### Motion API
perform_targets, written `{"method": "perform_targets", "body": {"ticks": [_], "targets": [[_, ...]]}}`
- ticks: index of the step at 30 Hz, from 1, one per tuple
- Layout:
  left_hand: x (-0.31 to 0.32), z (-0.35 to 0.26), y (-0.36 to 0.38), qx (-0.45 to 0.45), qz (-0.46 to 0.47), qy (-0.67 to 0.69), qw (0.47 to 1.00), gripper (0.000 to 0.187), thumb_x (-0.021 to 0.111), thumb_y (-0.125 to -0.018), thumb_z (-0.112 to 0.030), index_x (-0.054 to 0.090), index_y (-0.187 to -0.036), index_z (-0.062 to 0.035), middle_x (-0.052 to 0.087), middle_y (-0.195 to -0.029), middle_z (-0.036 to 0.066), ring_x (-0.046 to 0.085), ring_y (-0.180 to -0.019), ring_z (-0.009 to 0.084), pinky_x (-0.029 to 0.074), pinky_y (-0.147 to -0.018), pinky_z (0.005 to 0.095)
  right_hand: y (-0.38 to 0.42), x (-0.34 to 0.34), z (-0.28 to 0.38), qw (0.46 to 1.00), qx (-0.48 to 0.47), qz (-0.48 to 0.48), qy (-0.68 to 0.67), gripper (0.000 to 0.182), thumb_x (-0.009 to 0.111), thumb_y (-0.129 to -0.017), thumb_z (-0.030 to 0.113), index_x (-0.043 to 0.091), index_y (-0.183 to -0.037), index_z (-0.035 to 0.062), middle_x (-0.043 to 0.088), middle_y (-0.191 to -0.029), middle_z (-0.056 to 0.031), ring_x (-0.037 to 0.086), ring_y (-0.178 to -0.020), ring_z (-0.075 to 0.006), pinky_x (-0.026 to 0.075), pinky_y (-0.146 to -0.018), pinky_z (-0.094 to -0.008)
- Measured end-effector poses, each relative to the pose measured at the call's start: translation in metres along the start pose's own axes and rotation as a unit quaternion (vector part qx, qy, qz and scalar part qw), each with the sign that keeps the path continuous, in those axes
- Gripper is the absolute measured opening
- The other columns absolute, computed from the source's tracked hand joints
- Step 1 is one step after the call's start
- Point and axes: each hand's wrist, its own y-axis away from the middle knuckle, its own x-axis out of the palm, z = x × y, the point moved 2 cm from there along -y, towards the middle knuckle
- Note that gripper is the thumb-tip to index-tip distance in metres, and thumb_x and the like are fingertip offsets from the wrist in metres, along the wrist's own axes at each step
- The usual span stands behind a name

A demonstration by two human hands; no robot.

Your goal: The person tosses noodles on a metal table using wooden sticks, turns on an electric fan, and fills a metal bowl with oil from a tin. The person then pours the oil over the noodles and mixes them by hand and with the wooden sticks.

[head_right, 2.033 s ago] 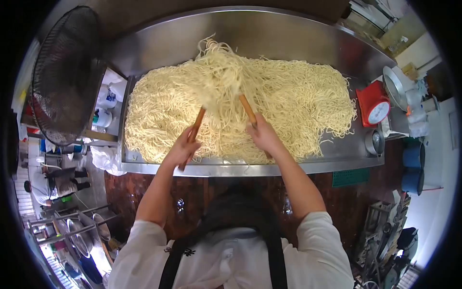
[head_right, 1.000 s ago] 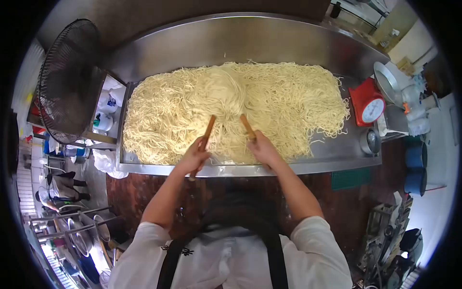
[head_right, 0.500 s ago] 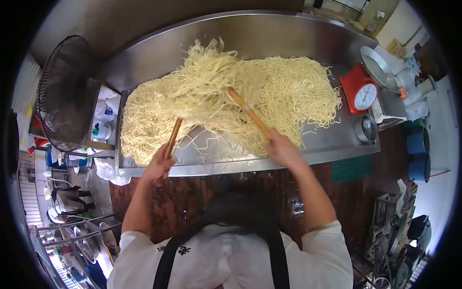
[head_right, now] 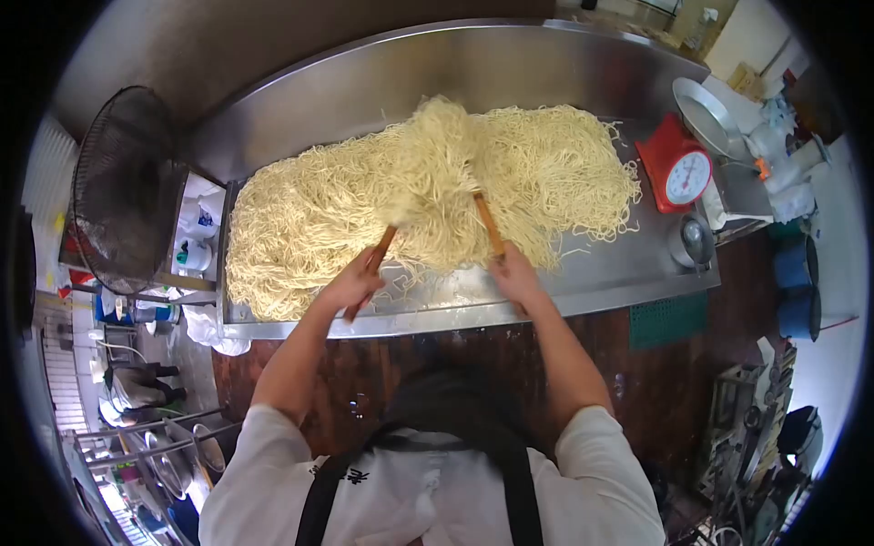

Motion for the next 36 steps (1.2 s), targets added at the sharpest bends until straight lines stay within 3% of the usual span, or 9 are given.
{"method": "perform_targets", "body": {"ticks": [7, 8, 16, 20, 23, 26, 29, 32, 36], "targets": [[0.071, 0.014, -0.023, 0.011, 0.015, -0.061, 0.998, 0.061, 0.064, -0.081, -0.001, 0.038, -0.137, 0.0032, 0.055, -0.077, 0.008, 0.059, -0.053, 0.0169, 0.047, -0.045, 0.0313, 0.066, 0.033, -0.066, 0.999, 0.031, -0.029, 0.029, 0.026, 0.06, -0.093, 0.023, 0.053, -0.103, 0.0002, 0.06, -0.084, -0.0225, 0.061, -0.079, -0.0338, 0.05, -0.074, -0.041], [0.075, -0.006, -0.032, 0.01, 0.026, -0.035, 0.999, 0.061, 0.064, -0.082, -0.002, 0.038, -0.137, 0.0029, 0.055, -0.077, 0.008, 0.058, -0.052, 0.0166, 0.047, -0.045, 0.0315, 0.062, 0.02, -0.038, 0.998, 0.054, -0.015, -0.022, 0.026, 0.06, -0.089, 0.015, 0.052, -0.107, 0.0004, 0.062, -0.089, -0.0261, 0.063, -0.088, -0.0459, 0.05, -0.079, -0.0478], [-0.007, -0.012, 0.065, -0.053, 0.056, -0.183, 0.98, 0.077, 0.066, -0.085, -0.01, 0.029, -0.152, -0.0105, 0.059, -0.074, 0.009, 0.057, -0.049, 0.0159, 0.045, -0.045, 0.0328, 0.117, -0.142, 0.002, 0.991, -0.052, -0.078, 0.099, 0.032, 0.062, -0.091, 0.017, 0.048, -0.115, 0.001, 0.061, -0.086, -0.0269, 0.061, -0.081, -0.0473, 0.05, -0.071, -0.0491], [0.023, -0.009, 0.086, -0.115, 0.067, -0.155, 0.979, 0.08, 0.057, -0.081, 0.001, 0.024, -0.153, -0.0121, 0.067, -0.091, 0.024, 0.063, -0.053, 0.0265, 0.051, -0.052, 0.0398, 0.183, -0.141, -0.009, 0.95, 0.197, 0.076, 0.23, 0.038, 0.065, -0.09, 0.021, 0.049, -0.118, 0.0013, 0.063, -0.099, -0.0332, 0.061, -0.099, -0.0495, 0.047, -0.084, -0.0582], [0.069, -0.023, 0.021, -0.081, 0.126, -0.223, 0.963, 0.081, 0.056, -0.08, 0.001, 0.02, -0.152, -0.0107, 0.066, -0.09, 0.027, 0.065, -0.056, 0.031, 0.052, -0.058, 0.0447, 0.185, -0.154, -0.043, 0.963, 0.173, 0.062, 0.199, 0.036, 0.068, -0.085, 0.017, 0.054, -0.115, 0.0009, 0.065, -0.095, -0.0294, 0.063, -0.095, -0.0471, 0.05, -0.083, -0.051], [0.044, -0.046, -0.007, 0.024, 0.155, -0.305, 0.94, 0.08, 0.063, -0.077, -0.009, 0.032, -0.15, -0.0105, 0.068, -0.102, 0.024, 0.069, -0.078, 0.0333, 0.053, -0.072, 0.0452, 0.177, -0.224, -0.064, 0.963, 0.233, 0.039, 0.132, 0.031, 0.067, -0.079, 0.01, 0.06, -0.108, 0.0029, 0.062, -0.082, -0.0112, 0.062, -0.075, -0.0217, 0.049, -0.066, -0.039], [-0.049, -0.006, 0.014, 0.149, 0.156, -0.355, 0.909, 0.079, 0.068, -0.074, -0.013, 0.041, -0.148, -0.0103, 0.066, -0.121, 0.02, 0.065, -0.106, 0.0341, 0.05, -0.091, 0.0411, 0.173, -0.279, -0.029, 0.905, 0.223, 0.012, 0.363, 0.029, 0.065, -0.077, 0.008, 0.06, -0.104, -0.0016, 0.067, -0.09, -0.0256, 0.067, -0.087, -0.042, 0.053, -0.074, -0.0466], [-0.16, -0.057, 0.134, -0.087, 0.132, -0.436, 0.886, 0.08, 0.076, -0.074, -0.019, 0.044, -0.146, -0.0125, 0.065, -0.125, 0.019, 0.064, -0.112, 0.0339, 0.049, -0.095, 0.0391, 0.185, -0.278, 0.111, 0.858, 0.202, 0.002, 0.471, 0.035, 0.073, -0.071, 0.006, 0.064, -0.105, 0.0017, 0.069, -0.096, -0.0223, 0.065, -0.094, -0.0436, 0.052, -0.082, -0.0488], [-0.247, -0.032, 0.242, -0.164, -0.017, -0.376, 0.912, 0.075, 0.072, -0.074, -0.01, 0.047, -0.144, -0.0143, 0.069, -0.11, 0.02, 0.067, -0.1, 0.0337, 0.05, -0.086, 0.0433, 0.208, -0.22, 0.272, 0.861, 0.118, -0.082, 0.487, 0.04, 0.068, -0.073, -0.002, 0.064, -0.112, 0.0031, 0.067, -0.092, -0.0237, 0.063, -0.09, -0.0438, 0.05, -0.079, -0.0479]]}}
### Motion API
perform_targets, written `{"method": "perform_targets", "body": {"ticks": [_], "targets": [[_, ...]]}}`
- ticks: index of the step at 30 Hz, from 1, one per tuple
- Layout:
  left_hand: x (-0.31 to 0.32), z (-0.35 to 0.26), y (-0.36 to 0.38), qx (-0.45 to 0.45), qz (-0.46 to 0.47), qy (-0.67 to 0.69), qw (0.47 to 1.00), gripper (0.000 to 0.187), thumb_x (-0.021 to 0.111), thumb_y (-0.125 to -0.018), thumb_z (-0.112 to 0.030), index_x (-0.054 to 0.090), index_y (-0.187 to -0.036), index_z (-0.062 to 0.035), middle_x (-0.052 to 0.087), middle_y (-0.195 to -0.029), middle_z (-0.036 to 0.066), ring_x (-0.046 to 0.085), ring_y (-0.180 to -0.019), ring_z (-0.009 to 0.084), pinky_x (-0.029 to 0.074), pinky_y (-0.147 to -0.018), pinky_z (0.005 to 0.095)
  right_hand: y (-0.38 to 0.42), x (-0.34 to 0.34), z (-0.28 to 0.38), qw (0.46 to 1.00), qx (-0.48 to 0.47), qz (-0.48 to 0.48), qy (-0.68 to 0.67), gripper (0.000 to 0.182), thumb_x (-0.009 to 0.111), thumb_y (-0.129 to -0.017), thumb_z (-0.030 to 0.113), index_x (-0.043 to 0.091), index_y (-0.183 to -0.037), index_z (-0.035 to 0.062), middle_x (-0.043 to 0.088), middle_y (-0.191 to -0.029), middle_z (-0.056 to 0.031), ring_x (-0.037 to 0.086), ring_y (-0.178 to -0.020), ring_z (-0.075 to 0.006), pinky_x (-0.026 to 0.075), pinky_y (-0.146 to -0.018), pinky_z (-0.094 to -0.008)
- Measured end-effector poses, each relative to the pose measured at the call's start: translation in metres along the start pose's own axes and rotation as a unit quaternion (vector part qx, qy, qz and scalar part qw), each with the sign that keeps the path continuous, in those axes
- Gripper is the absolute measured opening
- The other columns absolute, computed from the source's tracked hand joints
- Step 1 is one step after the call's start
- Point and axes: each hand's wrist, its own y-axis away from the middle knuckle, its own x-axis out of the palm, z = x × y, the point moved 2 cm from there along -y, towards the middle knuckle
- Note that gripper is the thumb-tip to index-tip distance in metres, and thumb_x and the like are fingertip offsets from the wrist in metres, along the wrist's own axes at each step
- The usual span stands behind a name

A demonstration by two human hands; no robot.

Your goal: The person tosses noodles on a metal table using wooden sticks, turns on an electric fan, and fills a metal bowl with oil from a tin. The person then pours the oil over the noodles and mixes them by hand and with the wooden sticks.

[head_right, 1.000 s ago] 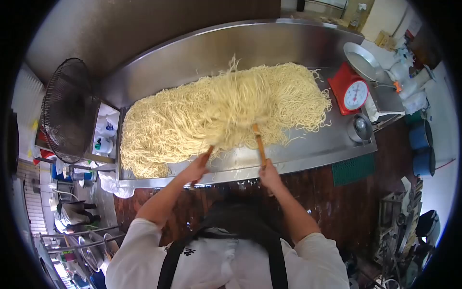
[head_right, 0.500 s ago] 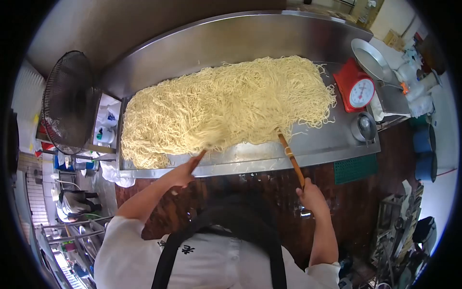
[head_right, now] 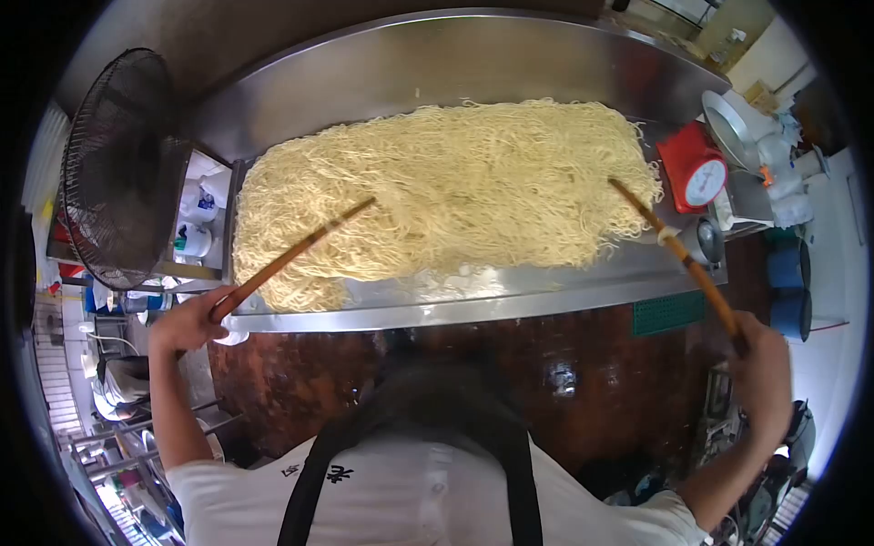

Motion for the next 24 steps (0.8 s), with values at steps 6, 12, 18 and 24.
{"method": "perform_targets", "body": {"ticks": [6, 12, 18, 24], "targets": [[0.082, 0.144, -0.106, 0.04, -0.04, 0.029, 0.998, 0.076, 0.049, -0.072, 0.008, 0.043, -0.146, -0.0077, 0.062, -0.124, 0.028, 0.059, -0.117, 0.0412, 0.046, -0.1, 0.0446, -0.022, -0.04, 0.153, 0.996, -0.079, -0.042, 0.026, 0.051, 0.068, -0.077, -0.003, 0.055, -0.126, 0.0036, 0.065, -0.095, -0.0253, 0.059, -0.093, -0.0452, 0.046, -0.079, -0.0499], [0.094, 0.087, -0.174, 0.143, 0.033, 0.181, 0.972, 0.071, 0.057, -0.08, -0.001, 0.036, -0.148, -0.0018, 0.061, -0.123, 0.031, 0.062, -0.111, 0.0405, 0.048, -0.095, 0.0425, -0.104, 0.055, 0.274, 0.972, -0.166, 0.153, 0.067, 0.028, 0.062, -0.091, 0.016, 0.054, -0.114, 0.0031, 0.066, -0.086, -0.0244, 0.064, -0.088, -0.0433, 0.047, -0.076, -0.0529], [0.11, 0.262, -0.103, 0.07, -0.021, 0.256, 0.964, 0.067, 0.066, -0.083, -0.006, 0.042, -0.145, -0.0088, 0.066, -0.115, 0.02, 0.068, -0.1, 0.0291, 0.052, -0.087, 0.0398, -0.214, 0.314, 0.348, 0.959, -0.192, 0.144, -0.152, 0.034, 0.058, -0.093, 0.02, 0.059, -0.116, -0.0036, 0.066, -0.092, -0.0252, 0.065, -0.086, -0.0417, 0.05, -0.075, -0.0473], [0.119, 0.109, -0.251, 0.093, -0.041, 0.37, 0.923, 0.066, 0.063, -0.087, -0.011, 0.035, -0.146, -0.0009, 0.061, -0.125, 0.026, 0.064, -0.109, 0.0361, 0.05, -0.092, 0.0415, -0.221, 0.326, 0.548, 0.889, -0.27, 0.137, -0.345, 0.031, 0.063, -0.092, 0.023, 0.053, -0.11, -0.0007, 0.065, -0.091, -0.0232, 0.064, -0.081, -0.0375, 0.051, -0.073, -0.0447]]}}
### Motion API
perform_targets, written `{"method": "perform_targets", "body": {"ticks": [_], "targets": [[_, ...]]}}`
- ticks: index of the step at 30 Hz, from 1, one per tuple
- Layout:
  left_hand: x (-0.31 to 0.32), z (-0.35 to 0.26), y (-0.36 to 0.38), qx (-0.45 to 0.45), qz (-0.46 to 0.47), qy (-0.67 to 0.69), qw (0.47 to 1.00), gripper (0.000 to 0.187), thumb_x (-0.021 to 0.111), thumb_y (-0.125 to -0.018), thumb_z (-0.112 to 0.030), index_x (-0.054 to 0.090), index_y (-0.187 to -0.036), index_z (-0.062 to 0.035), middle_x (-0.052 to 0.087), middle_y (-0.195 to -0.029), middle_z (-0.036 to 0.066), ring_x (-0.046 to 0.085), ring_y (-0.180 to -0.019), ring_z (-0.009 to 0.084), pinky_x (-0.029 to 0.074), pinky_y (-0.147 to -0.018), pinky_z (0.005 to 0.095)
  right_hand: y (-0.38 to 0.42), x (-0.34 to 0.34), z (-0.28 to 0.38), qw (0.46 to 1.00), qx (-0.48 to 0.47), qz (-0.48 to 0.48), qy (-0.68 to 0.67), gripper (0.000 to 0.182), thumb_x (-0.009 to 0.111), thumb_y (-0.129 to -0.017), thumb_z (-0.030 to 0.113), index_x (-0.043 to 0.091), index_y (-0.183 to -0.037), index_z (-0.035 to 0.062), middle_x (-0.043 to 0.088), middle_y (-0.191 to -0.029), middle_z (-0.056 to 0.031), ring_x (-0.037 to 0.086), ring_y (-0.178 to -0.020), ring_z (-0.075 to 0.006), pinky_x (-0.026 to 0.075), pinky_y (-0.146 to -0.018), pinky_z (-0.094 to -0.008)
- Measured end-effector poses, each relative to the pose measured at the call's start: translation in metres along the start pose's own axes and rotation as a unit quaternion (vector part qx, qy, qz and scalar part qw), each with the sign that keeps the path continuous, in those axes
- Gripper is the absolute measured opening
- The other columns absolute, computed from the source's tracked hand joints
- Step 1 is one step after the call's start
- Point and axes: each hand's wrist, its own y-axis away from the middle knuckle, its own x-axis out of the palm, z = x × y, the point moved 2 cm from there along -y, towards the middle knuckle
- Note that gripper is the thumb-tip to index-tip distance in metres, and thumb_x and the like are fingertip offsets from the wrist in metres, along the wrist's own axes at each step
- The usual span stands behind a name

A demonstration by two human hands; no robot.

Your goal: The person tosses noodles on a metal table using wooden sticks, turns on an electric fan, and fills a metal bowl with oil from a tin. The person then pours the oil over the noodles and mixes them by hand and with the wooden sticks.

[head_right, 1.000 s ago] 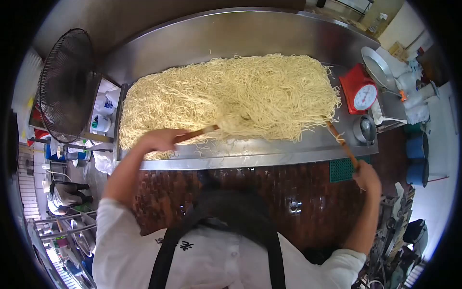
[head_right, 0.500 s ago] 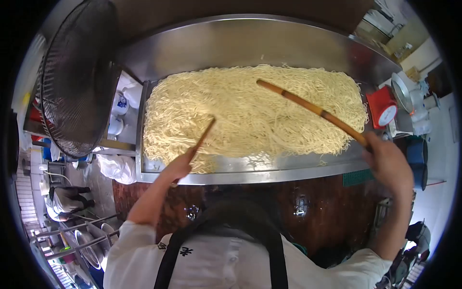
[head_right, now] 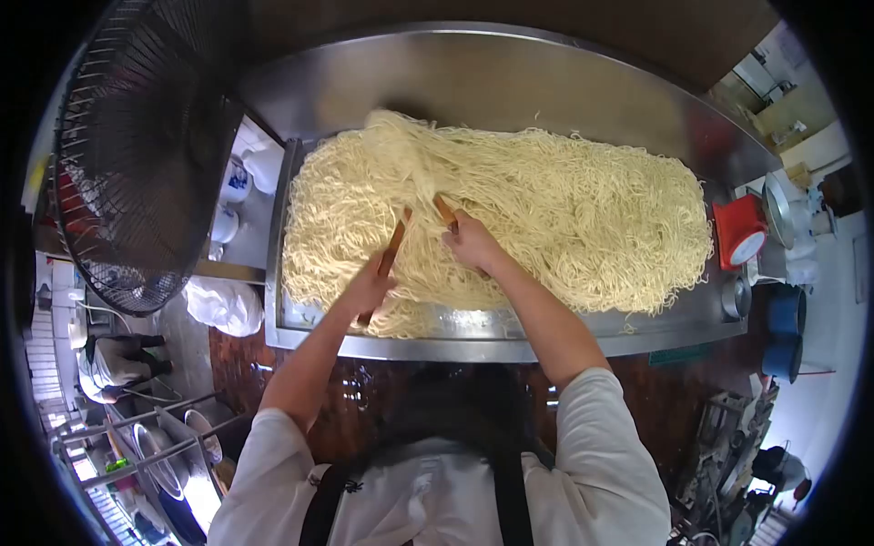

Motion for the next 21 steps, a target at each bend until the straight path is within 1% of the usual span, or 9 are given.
{"method": "perform_targets", "body": {"ticks": [1, 4, 6, 8, 10, 14, 16, 18, 21], "targets": [[-0.007, -0.032, -0.007, -0.05, 0.029, 0.082, 0.995, 0.068, 0.063, -0.087, -0.011, 0.034, -0.147, -0.0014, 0.061, -0.125, 0.025, 0.064, -0.107, 0.0348, 0.051, -0.091, 0.0416, 0.016, -0.014, 0.014, 0.999, 0.012, 0.006, -0.039, 0.032, 0.061, -0.092, 0.023, 0.052, -0.111, -0.001, 0.066, -0.093, -0.0243, 0.065, -0.083, -0.04, 0.051, -0.074, -0.0468], [-0.007, 0.023, 0.008, 0.045, -0.04, -0.001, 0.998, 0.073, 0.065, -0.087, -0.012, 0.03, -0.151, -0.0032, 0.062, -0.125, 0.022, 0.065, -0.104, 0.0311, 0.051, -0.091, 0.0405, 0.067, 0.002, -0.011, 0.997, 0.066, -0.022, -0.031, 0.032, 0.06, -0.094, 0.024, 0.05, -0.113, -0.0005, 0.066, -0.085, -0.0238, 0.065, -0.076, -0.0404, 0.052, -0.069, -0.0482], [0.02, 0.028, 0.007, 0.103, -0.02, 0.074, 0.992, 0.079, 0.067, -0.084, -0.01, 0.029, -0.153, -0.0048, 0.055, -0.135, 0.021, 0.058, -0.12, 0.0307, 0.045, -0.101, 0.0385, 0.085, 0.04, -0.04, 0.99, 0.129, -0.032, -0.036, 0.03, 0.06, -0.093, 0.024, 0.052, -0.109, 0.0001, 0.064, -0.083, -0.0233, 0.065, -0.075, -0.0384, 0.051, -0.068, -0.0477], [0.055, 0.0, -0.011, 0.097, -0.011, 0.036, 0.995, 0.08, 0.068, -0.08, -0.006, 0.031, -0.151, -0.0039, 0.051, -0.137, 0.022, 0.049, -0.13, 0.0322, 0.039, -0.108, 0.0389, 0.076, 0.034, -0.028, 0.991, 0.075, -0.058, -0.093, 0.027, 0.063, -0.093, 0.023, 0.053, -0.108, 0.003, 0.061, -0.08, -0.0166, 0.06, -0.071, -0.0286, 0.049, -0.065, -0.0411], [0.055, -0.077, -0.015, -0.017, 0.042, 0.121, 0.992, 0.075, 0.069, -0.084, -0.011, 0.033, -0.15, -0.0056, 0.059, -0.122, 0.019, 0.06, -0.109, 0.0307, 0.048, -0.095, 0.0361, 0.08, -0.005, 0.004, 0.985, 0.048, -0.057, -0.154, 0.023, 0.063, -0.094, 0.02, 0.055, -0.109, 0.0047, 0.061, -0.082, -0.0111, 0.058, -0.071, -0.0211, 0.048, -0.064, -0.0372], [0.013, -0.092, 0.02, 0.079, 0.042, 0.148, 0.985, 0.077, 0.068, -0.086, -0.008, 0.029, -0.152, -0.007, 0.056, -0.077, 0.004, 0.048, -0.048, 0.0111, 0.041, -0.042, 0.0285, 0.129, -0.13, -0.02, 0.994, 0.055, -0.09, -0.019, 0.026, 0.059, -0.092, 0.01, 0.056, -0.117, 0.0031, 0.061, -0.095, -0.0136, 0.059, -0.083, -0.0238, 0.049, -0.076, -0.0367], [-0.026, -0.027, 0.045, 0.088, 0.042, 0.019, 0.995, 0.076, 0.069, -0.086, -0.007, 0.032, -0.152, -0.0076, 0.058, -0.08, 0.003, 0.045, -0.05, 0.0085, 0.038, -0.043, 0.0262, 0.172, -0.191, -0.052, 0.992, 0.109, -0.042, 0.037, 0.028, 0.062, -0.087, 0.009, 0.055, -0.112, -0.0015, 0.064, -0.107, -0.0223, 0.063, -0.095, -0.0366, 0.05, -0.081, -0.045], [-0.083, -0.003, 0.123, -0.058, 0.067, 0.092, 0.992, 0.077, 0.07, -0.084, -0.005, 0.034, -0.151, -0.0079, 0.058, -0.08, 0.003, 0.045, -0.051, 0.0066, 0.035, -0.043, 0.0235, 0.231, -0.25, -0.058, 0.93, 0.244, 0.073, 0.266, 0.029, 0.063, -0.085, 0.014, 0.057, -0.108, -0.0014, 0.066, -0.099, -0.0264, 0.061, -0.099, -0.0467, 0.048, -0.085, -0.0508], [-0.145, -0.007, 0.241, -0.188, -0.044, 0.086, 0.977, 0.068, 0.068, -0.079, -0.006, 0.045, -0.143, -0.0086, 0.052, -0.067, -0.001, 0.04, -0.04, 0.0064, 0.031, -0.038, 0.0236, 0.284, -0.288, 0.035, 0.898, 0.291, 0.128, 0.303, 0.032, 0.065, -0.085, 0.018, 0.057, -0.112, 0.0022, 0.066, -0.102, -0.0265, 0.062, -0.099, -0.046, 0.049, -0.083, -0.051]]}}
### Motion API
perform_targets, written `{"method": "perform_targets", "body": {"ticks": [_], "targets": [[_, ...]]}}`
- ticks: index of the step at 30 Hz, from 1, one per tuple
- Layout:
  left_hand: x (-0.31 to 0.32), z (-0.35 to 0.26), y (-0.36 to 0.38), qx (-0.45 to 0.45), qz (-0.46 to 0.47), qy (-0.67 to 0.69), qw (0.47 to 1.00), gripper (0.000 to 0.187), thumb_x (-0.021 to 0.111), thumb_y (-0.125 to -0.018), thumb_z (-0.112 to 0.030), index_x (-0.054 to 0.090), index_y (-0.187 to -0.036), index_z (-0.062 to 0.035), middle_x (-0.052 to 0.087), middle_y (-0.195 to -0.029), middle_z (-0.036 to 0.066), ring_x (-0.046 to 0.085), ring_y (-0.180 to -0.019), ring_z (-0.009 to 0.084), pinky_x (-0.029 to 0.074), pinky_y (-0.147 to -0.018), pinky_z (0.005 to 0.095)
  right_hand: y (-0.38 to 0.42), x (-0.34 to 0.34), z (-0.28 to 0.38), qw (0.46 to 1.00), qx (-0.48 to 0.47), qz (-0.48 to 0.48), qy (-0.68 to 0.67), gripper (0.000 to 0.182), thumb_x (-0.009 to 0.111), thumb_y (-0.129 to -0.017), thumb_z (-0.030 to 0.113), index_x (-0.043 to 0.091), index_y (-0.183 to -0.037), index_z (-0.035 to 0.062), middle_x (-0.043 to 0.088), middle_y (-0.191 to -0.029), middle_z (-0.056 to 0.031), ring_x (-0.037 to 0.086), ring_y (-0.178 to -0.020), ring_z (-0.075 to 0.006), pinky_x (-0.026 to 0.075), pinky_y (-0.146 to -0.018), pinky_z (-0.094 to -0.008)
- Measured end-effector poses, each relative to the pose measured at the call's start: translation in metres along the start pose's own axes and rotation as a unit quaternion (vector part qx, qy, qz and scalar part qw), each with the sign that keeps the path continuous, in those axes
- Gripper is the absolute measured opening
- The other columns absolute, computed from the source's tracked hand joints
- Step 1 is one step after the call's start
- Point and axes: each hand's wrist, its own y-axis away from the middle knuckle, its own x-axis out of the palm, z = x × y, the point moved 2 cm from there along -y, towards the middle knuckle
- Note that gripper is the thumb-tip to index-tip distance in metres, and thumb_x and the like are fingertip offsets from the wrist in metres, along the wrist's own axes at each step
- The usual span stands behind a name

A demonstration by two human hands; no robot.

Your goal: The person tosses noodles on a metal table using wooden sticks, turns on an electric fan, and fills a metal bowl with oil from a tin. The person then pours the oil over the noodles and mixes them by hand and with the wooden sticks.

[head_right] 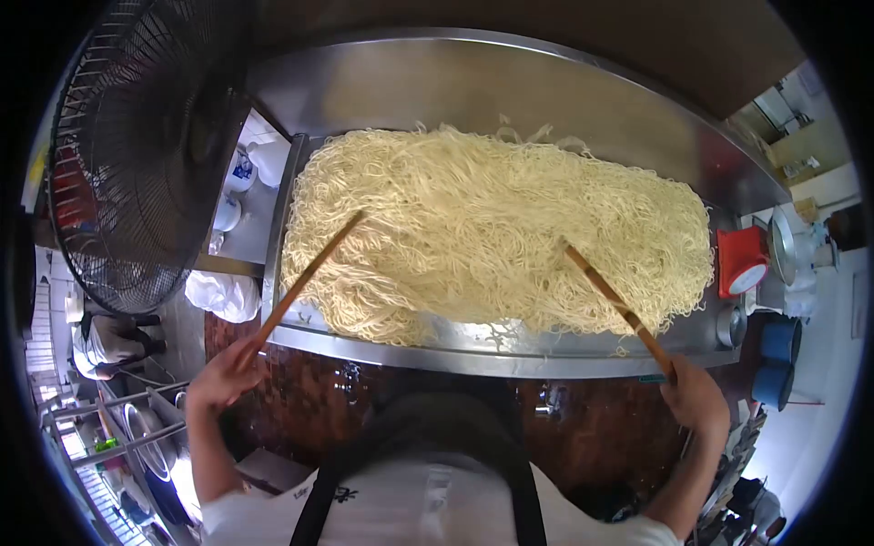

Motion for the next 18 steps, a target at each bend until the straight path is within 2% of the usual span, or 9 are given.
{"method": "perform_targets", "body": {"ticks": [4, 6, 9, 10, 11, 12, 16, 17, 18], "targets": [[-0.016, 0.091, -0.032, 0.198, -0.099, -0.153, 0.963, 0.061, 0.059, -0.081, -0.005, 0.045, -0.14, -0.0054, 0.069, -0.101, 0.021, 0.069, -0.09, 0.0372, 0.054, -0.076, 0.0428, -0.078, 0.034, 0.076, 0.992, -0.109, 0.048, -0.04, 0.038, 0.065, -0.085, 0.018, 0.057, -0.12, 0.0037, 0.066, -0.102, -0.0251, 0.063, -0.097, -0.0441, 0.049, -0.082, -0.0495], [0.021, 0.054, -0.087, 0.096, -0.07, -0.217, 0.969, 0.062, 0.054, -0.081, -0.003, 0.041, -0.141, -0.0041, 0.063, -0.119, 0.028, 0.055, -0.118, 0.0461, 0.046, -0.096, 0.0497, -0.194, 0.1, 0.162, 0.979, -0.18, 0.063, -0.08, 0.042, 0.06, -0.088, 0.016, 0.054, -0.128, 0.0028, 0.065, -0.101, -0.0268, 0.064, -0.095, -0.0432, 0.051, -0.081, -0.048], [0.06, 0.039, -0.214, 0.131, -0.08, -0.121, 0.981, 0.062, 0.054, -0.083, -0.003, 0.039, -0.143, -0.0064, 0.064, -0.106, 0.032, 0.061, -0.103, 0.0491, 0.048, -0.086, 0.0514, -0.309, 0.164, 0.324, 0.892, -0.361, -0.117, -0.245, 0.024, 0.059, -0.088, 0.013, 0.058, -0.108, -0.001, 0.064, -0.088, -0.024, 0.064, -0.082, -0.0403, 0.05, -0.075, -0.0466], [0.069, 0.049, -0.263, 0.265, -0.123, -0.097, 0.952, 0.066, 0.061, -0.084, -0.007, 0.036, -0.145, -0.0065, 0.066, -0.099, 0.029, 0.065, -0.089, 0.0451, 0.05, -0.075, 0.0499, -0.318, 0.148, 0.365, 0.9, -0.34, -0.103, -0.253, 0.027, 0.059, -0.089, 0.014, 0.056, -0.111, -0.0013, 0.065, -0.09, -0.0248, 0.065, -0.083, -0.0406, 0.051, -0.074, -0.0467], [0.069, 0.016, -0.265, 0.182, -0.072, -0.053, 0.979, 0.071, 0.066, -0.084, -0.011, 0.034, -0.147, -0.0046, 0.067, -0.094, 0.022, 0.066, -0.07, 0.0332, 0.05, -0.061, 0.0425, -0.314, 0.144, 0.386, 0.91, -0.313, -0.079, -0.261, 0.031, 0.058, -0.09, 0.015, 0.055, -0.115, -0.0016, 0.066, -0.091, -0.0255, 0.066, -0.084, -0.041, 0.052, -0.073, -0.0467], [0.064, -0.002, -0.256, 0.158, -0.007, 0.052, 0.986, 0.074, 0.067, -0.085, -0.012, 0.031, -0.149, -0.0019, 0.066, -0.093, 0.016, 0.058, -0.059, 0.0196, 0.047, -0.052, 0.0343, -0.305, 0.143, 0.379, 0.901, -0.319, -0.098, -0.277, 0.026, 0.059, -0.09, 0.015, 0.054, -0.11, -0.0011, 0.065, -0.086, -0.0218, 0.064, -0.078, -0.0378, 0.051, -0.069, -0.045], [0.07, 0.06, -0.225, 0.149, 0.03, 0.111, 0.982, 0.078, 0.068, -0.087, -0.012, 0.027, -0.152, -0.0018, 0.064, -0.089, 0.012, 0.05, -0.053, 0.0142, 0.043, -0.048, 0.0308, -0.259, 0.187, 0.328, 0.886, -0.316, -0.126, -0.315, 0.021, 0.061, -0.088, 0.016, 0.051, -0.099, 0.0014, 0.059, -0.073, -0.0115, 0.057, -0.062, -0.0281, 0.046, -0.058, -0.0387], [0.09, 0.073, -0.233, 0.265, 0.034, 0.166, 0.949, 0.078, 0.069, -0.087, -0.013, 0.028, -0.152, -0.0026, 0.065, -0.097, 0.013, 0.051, -0.052, 0.0147, 0.044, -0.048, 0.0305, -0.261, 0.223, 0.324, 0.884, -0.31, -0.134, -0.323, 0.021, 0.062, -0.087, 0.016, 0.051, -0.098, 0.0023, 0.058, -0.074, -0.0115, 0.056, -0.061, -0.0272, 0.046, -0.058, -0.0379], [0.096, 0.066, -0.226, 0.126, 0.049, 0.089, 0.987, 0.077, 0.069, -0.086, -0.013, 0.03, -0.152, -0.0039, 0.065, -0.102, 0.014, 0.054, -0.054, 0.0148, 0.045, -0.049, 0.0302, -0.259, 0.256, 0.329, 0.871, -0.313, -0.153, -0.345, 0.021, 0.063, -0.086, 0.015, 0.053, -0.101, 0.0033, 0.058, -0.078, -0.0116, 0.056, -0.063, -0.0241, 0.046, -0.059, -0.0353]]}}
